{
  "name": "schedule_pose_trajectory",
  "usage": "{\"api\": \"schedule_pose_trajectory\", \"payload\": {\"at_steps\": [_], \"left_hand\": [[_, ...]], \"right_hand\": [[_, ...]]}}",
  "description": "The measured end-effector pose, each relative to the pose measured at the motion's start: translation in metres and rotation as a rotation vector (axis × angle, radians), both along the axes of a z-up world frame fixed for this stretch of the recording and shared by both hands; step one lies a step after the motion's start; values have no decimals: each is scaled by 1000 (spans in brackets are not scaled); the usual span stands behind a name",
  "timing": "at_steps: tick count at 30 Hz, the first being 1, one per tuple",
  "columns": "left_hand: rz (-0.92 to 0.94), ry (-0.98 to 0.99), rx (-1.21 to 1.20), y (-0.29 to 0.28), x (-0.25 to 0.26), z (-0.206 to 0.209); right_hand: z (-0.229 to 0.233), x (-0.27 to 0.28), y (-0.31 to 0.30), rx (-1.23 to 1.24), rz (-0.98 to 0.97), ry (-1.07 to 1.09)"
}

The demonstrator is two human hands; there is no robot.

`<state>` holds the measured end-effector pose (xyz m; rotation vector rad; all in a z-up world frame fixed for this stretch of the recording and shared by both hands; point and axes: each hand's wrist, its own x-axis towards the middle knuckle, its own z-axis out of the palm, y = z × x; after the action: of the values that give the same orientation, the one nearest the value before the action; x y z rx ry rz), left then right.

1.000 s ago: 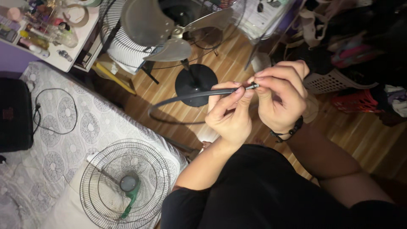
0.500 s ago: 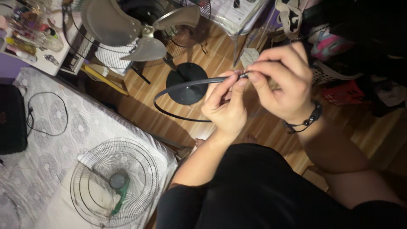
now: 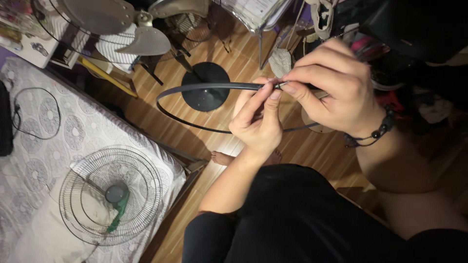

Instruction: The person attaches a circular metal ring to the front grill of a standing fan. They align the ring with the grill and secure it by fastening a small connector or clip at the top of the fan.

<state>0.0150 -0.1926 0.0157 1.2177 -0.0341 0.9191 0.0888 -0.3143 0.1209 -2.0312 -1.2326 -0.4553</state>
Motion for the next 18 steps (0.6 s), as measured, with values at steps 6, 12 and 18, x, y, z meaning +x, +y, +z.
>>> {"api": "schedule_pose_trajectory", "payload": {"at_steps": [6, 12, 18], "left_hand": [[21, 47, 6, -13, -4, -2], [65, 148, 14, -19, -5, -5], [-1, 16, -97, -14, -1, -9]], "right_hand": [[4, 6, -15, -21, 55, 52], [-9, 8, -20, -75, 36, -8], [-12, 4, -19, 0, 126, 71]]}}
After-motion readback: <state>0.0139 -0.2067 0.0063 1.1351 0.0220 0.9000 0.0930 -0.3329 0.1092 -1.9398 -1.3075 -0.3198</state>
